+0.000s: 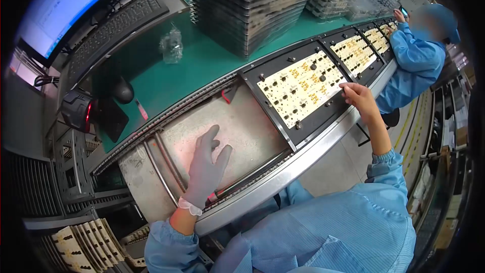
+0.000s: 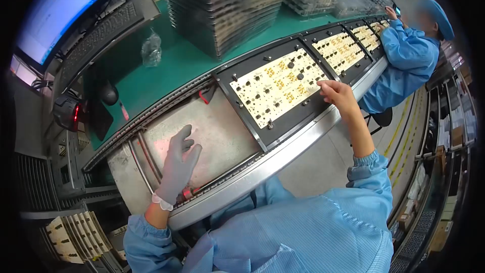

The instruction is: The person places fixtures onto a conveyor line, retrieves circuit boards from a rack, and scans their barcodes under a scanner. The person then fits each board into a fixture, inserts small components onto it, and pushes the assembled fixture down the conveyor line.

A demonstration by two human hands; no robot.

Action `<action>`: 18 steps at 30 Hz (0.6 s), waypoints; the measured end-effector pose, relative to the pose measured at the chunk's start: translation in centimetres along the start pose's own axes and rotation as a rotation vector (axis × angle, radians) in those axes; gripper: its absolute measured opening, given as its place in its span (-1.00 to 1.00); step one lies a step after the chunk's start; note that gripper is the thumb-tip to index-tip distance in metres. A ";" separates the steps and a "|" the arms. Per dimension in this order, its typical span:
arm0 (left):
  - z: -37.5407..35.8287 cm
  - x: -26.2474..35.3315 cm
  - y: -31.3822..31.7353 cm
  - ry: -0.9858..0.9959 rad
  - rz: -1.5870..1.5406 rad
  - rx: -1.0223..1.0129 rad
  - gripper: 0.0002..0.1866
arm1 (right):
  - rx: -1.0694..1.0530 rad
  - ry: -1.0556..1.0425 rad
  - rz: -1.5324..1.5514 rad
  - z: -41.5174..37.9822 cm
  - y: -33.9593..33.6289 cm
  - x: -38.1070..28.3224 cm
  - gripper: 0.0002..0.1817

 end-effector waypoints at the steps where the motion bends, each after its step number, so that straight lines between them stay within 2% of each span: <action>1: 0.1 -0.3 -0.1 -0.026 -0.013 -0.004 -0.40 | 0.015 -0.006 -0.052 0.0 0.6 -0.7 -0.72; 2: 0.1 -0.4 -0.2 -0.050 -0.028 -0.006 -0.41 | 0.015 0.003 -0.053 0.5 0.4 0.2 -0.72; 4: 0.1 -0.2 -0.4 -0.106 -0.022 -0.003 -0.41 | 0.039 -0.166 -0.135 1.7 0.0 0.4 -0.77; 8: 0.0 -0.3 -0.4 -0.111 -0.002 -0.032 -0.41 | 0.045 -0.258 -0.030 1.2 0.5 0.0 -0.80; 12: -0.1 -0.1 -0.1 -0.114 0.036 -0.076 -0.40 | 0.094 -0.158 -0.179 -0.3 1.5 -1.0 -0.79; 14: -0.1 -0.4 0.1 -0.115 0.035 -0.092 -0.40 | 0.149 -0.182 -0.363 -0.5 1.6 -1.3 -0.79; 16: -0.1 -1.0 0.3 -0.120 0.035 -0.099 -0.40 | 0.143 -0.220 -0.385 -0.3 1.8 -1.1 -0.78; 18: -0.1 -0.9 0.0 -0.029 0.092 -0.051 -0.40 | 0.141 -0.257 -0.407 -0.1 2.1 -1.1 -0.78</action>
Point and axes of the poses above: each hand's wrist, its own z-axis towards the middle knuckle, its own y-axis out of the palm, x = y × z, the point moved 8 cm from there along z, towards the middle knuckle
